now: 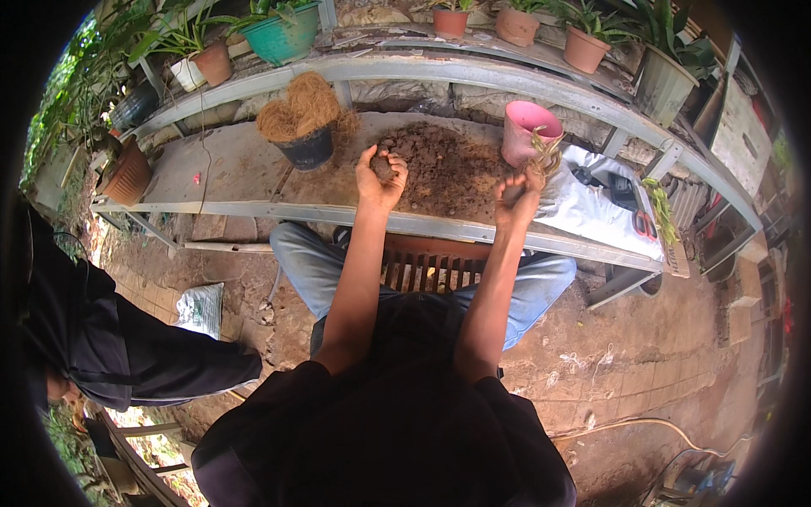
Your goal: The person sits at a workbench and repeatedly forms small balls of soil or compost by hand. They then pick up a small plant cutting and wrap its roots with the soil balls, preparing it for planting.
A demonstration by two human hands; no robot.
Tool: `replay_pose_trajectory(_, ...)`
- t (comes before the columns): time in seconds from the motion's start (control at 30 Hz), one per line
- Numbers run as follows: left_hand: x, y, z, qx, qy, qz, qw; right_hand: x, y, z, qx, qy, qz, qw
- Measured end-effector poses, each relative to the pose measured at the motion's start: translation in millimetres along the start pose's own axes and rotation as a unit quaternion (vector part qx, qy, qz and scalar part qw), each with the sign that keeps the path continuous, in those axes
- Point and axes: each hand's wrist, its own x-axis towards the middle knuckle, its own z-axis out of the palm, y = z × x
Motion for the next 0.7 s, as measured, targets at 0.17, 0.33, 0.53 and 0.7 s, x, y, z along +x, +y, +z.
replay_pose_trajectory(0.17, 3.0, 1.1, -1.8, -0.011, 0.000, -0.003, 1.000, -6.4, -1.0, 11.8, -0.062, -0.040, -0.032, 0.997)
replay_pose_trajectory(0.33, 6.3, 2.6, -6.5, -0.012, -0.004, 0.021, 1.000, 2.1, -0.2, -10.4, -0.022, -0.036, -0.009, 0.999)
replay_pose_trajectory(0.53, 2.0, -3.7, 4.7, 0.016, 0.013, 0.058, 0.998, 6.2, -4.6, -23.7, 0.013, -0.061, 0.026, 0.998)
replay_pose_trajectory(0.7, 9.5, 6.1, -10.8, 0.025, -0.057, 0.012, 0.998, -9.1, -3.4, 5.7, 0.001, 0.074, 0.016, 0.997)
